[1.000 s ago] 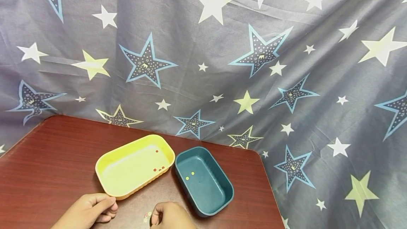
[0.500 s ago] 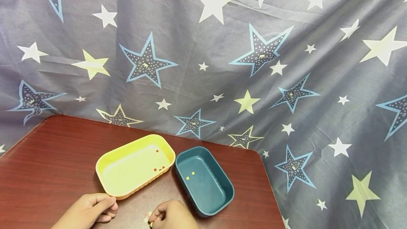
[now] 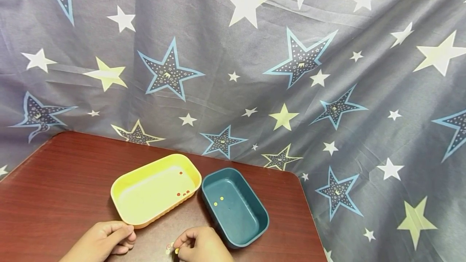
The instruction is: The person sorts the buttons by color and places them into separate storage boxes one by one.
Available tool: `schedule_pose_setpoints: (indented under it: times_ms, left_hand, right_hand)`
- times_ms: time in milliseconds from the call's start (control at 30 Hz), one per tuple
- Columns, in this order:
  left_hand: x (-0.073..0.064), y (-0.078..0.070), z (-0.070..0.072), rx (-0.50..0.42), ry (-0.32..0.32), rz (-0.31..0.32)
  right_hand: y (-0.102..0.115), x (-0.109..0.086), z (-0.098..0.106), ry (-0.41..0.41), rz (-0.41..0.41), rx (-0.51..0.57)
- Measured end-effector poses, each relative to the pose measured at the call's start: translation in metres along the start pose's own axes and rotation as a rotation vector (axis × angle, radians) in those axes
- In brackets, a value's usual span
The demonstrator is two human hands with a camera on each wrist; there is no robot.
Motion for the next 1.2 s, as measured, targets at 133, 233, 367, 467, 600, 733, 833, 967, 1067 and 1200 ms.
schedule_pose_setpoints:
  times_ms: [133, 233, 367, 467, 600, 733, 833, 967, 1067, 1200]
  left_hand:
    - [0.0, 0.0, 0.0, -0.006, 0.002, 0.007]
    - [0.0, 0.0, 0.0, -0.009, 0.001, 0.011]
    - [-0.001, 0.0, 0.0, -0.004, 0.0, 0.004]
    - [-0.001, -0.001, 0.0, -0.005, 0.0, 0.002]
    - [-0.001, -0.002, 0.001, -0.008, 0.005, -0.001]
    - [0.0, 0.0, 0.001, -0.009, 0.008, -0.008]
    - [0.0, 0.0, 0.0, -0.01, 0.003, -0.002]
    - [-0.001, 0.0, -0.001, 0.002, -0.008, -0.009]
    - [-0.001, -0.001, -0.001, 0.02, -0.02, -0.019]
    - [-0.001, 0.0, -0.002, 0.035, -0.031, -0.008]
  right_hand:
    - [0.004, -0.002, 0.007, -0.025, 0.048, -0.028]
    - [0.009, -0.004, 0.013, -0.037, 0.066, -0.036]
    - [0.016, -0.007, 0.024, -0.062, 0.098, -0.038]
    - [0.022, -0.01, 0.034, -0.085, 0.125, -0.053]
    - [0.029, -0.014, 0.048, -0.12, 0.14, -0.102]
    - [0.036, -0.013, 0.062, -0.155, 0.154, -0.145]
    - [0.039, -0.01, 0.073, -0.17, 0.159, -0.166]
    - [0.037, -0.003, 0.089, -0.171, 0.133, -0.165]
    - [0.034, 0.003, 0.101, -0.165, 0.109, -0.137]
    - [0.028, 0.013, 0.115, -0.166, 0.091, -0.11]
Point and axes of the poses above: each hand's wrist, its own x-axis towards the middle knuckle, its own z-axis out of the back of the hand, y = z × x, the point moved 2 cm from there along x, towards the middle knuckle, and after that the axes turned 4 degrees about z, right-handed, at the moved point
